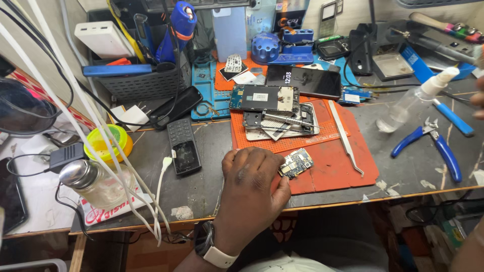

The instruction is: The person cleans a small electronic circuit board using a toothbrush and a spray bottle, then uses tweezers to adjust a component on the board. The person scrubs the board, sprays it with liquid, and continues scrubbing before switching to tweezers for fine manipulation.

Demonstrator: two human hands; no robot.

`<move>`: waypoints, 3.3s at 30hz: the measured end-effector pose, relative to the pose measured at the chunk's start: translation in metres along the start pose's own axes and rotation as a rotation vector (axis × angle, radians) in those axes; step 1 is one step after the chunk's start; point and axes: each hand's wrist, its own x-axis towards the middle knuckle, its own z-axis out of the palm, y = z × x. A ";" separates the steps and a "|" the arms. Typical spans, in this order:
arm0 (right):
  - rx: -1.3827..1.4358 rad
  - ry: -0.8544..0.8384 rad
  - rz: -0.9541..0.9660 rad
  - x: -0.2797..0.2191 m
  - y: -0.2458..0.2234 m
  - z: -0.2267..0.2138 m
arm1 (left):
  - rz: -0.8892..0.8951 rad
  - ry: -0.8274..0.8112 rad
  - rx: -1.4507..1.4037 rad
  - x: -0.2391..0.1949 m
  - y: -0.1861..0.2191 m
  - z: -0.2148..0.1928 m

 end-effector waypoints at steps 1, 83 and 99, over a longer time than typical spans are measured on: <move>0.020 0.025 0.031 0.003 0.008 -0.002 | -0.004 -0.006 0.001 0.001 0.001 0.000; 0.039 -0.273 -0.267 -0.082 -0.046 0.092 | 0.010 0.108 0.001 -0.005 -0.001 0.004; -0.091 -0.190 -0.180 -0.092 -0.042 0.080 | -0.026 0.068 -0.024 -0.006 -0.001 0.002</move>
